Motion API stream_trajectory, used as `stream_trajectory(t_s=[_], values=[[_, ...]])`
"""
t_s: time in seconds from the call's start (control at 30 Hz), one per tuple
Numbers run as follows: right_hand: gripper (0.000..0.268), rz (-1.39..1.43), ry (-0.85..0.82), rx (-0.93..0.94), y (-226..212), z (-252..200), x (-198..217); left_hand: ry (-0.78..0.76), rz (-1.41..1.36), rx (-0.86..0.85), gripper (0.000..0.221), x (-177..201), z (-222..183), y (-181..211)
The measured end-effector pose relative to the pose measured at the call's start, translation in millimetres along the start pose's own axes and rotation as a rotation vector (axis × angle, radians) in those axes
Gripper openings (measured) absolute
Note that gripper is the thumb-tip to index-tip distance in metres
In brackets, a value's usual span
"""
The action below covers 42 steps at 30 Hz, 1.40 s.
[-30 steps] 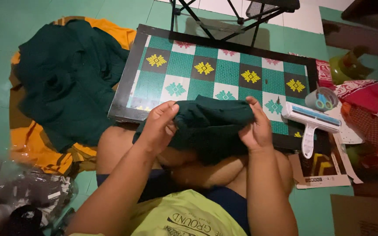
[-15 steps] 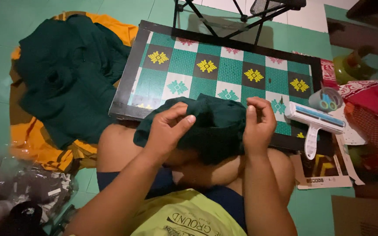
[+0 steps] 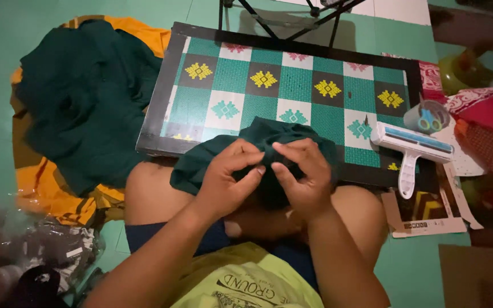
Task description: Cleaning a green garment with a lint roller and trimming loose threads with scissors
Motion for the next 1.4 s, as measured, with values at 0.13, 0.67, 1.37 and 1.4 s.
stream_trajectory(t_s=[0.13, 0.67, 1.37, 1.4], values=[[0.012, 0.066, 0.084, -0.037, 6, 1, 4, -0.003, 0.01, -0.007, 0.023, -5, 0, -1], [0.015, 0.566, 0.124, -0.478, 106, -36, -22, 0.104, -0.125, 0.556, 0.016, 1, -24, -102], [0.016, 0.182, -0.008, -0.401, 76, -15, -15, 0.26, -0.411, 0.527, 0.018, 10, -32, -124], [0.019, 0.005, -0.075, -0.302, 61, -4, -13, 0.324, -0.599, 0.535, 0.022, 12, -32, -130]])
Point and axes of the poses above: each hand's wrist, its own z-axis towards the middle knuckle, its own x-axis out of the back of the hand, y = z × x, the point moved 10 cm from there along z, towards the middle knuckle, and after that the axes turned 5 degrees about z, right-handed, at the moved point
